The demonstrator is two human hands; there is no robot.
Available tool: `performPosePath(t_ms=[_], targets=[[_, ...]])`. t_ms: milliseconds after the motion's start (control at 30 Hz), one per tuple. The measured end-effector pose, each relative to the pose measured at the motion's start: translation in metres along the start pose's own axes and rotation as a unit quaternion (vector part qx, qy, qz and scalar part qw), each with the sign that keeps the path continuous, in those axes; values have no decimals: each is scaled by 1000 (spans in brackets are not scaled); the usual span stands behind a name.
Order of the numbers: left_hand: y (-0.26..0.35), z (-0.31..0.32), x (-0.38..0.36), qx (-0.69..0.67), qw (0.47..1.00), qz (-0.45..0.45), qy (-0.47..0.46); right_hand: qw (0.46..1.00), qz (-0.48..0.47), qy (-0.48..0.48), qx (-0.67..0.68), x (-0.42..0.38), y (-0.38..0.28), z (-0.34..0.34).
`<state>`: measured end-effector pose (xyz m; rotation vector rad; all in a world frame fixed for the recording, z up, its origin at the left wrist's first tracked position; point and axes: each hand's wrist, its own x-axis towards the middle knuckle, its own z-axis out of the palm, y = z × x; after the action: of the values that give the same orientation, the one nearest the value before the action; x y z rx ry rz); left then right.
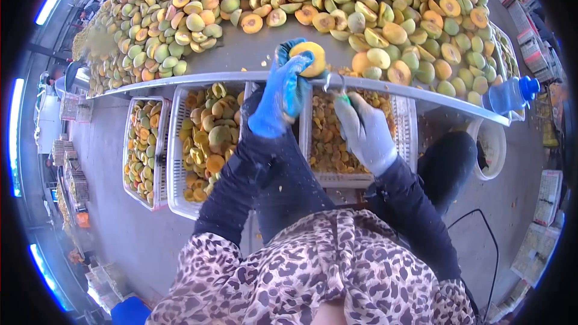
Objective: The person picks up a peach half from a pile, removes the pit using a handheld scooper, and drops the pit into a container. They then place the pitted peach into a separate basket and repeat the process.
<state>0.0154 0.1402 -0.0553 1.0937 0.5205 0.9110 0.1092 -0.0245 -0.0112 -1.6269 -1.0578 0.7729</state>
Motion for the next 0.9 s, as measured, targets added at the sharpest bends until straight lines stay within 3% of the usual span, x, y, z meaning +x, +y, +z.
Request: performPosePath(t_ms=[67, 100, 133, 167, 300, 367, 467, 500, 533, 600, 633, 700, 733, 800, 833, 900], targets=[[5, 19, -28, 35, 998, 51, 0, 999, -45, 21, -7, -1, -2, 6], [20, 34, -45, -137, 988, -58, 29, 999, -44, 20, -10, -6, -4, 6], [33, 48, -61, -304, 937, -163, 56, 997, -74, 32, -19, -10, -6, 6], [35, 58, -75, -272, 956, -86, 70, 993, -103, 43, -27, -15, -9, 5], [36, 61, -84, -363, 920, -149, 13, 993, -95, 19, -73, -33, -12, -3], [40, 70, -89, -232, 970, -68, -29, 988, -94, -18, -120, -36, -4, -9], [41, 72, -90, -265, 955, -130, -18, 991, -86, -80, -61, -44, -15, -19], [41, 78, -93, -265, 955, -130, 31, 991, 0, -121, -55, -47, -26, -24], [38, 76, -93, -266, 955, -129, 30, 991, -1, -120, -57, -48, -31, -27], [28, 69, -92, -208, 974, -76, -54, 978, 107, -177, -17, -51, -34, -32], [29, 71, -95, -208, 973, -78, -54, 978, 109, -176, -16, -53, -33, -34], [36, 77, -101, 23, 984, 156, -81, 956, 147, -228, 109, -54, -28, -36], [39, 78, -101, 22, 984, 156, -81, 956, 147, -227, 109, -56, -23, -34], [44, 79, -97, -27, 996, -48, -64, 985, -13, -172, -2, -57, -13, -27], [43, 81, -101, -25, 996, -52, -65, 985, -10, -171, 1, -60, -17, -29], [39, 87, -103, -119, 992, -8, -45, 935, 241, -223, 136, -61, -33, -38]])
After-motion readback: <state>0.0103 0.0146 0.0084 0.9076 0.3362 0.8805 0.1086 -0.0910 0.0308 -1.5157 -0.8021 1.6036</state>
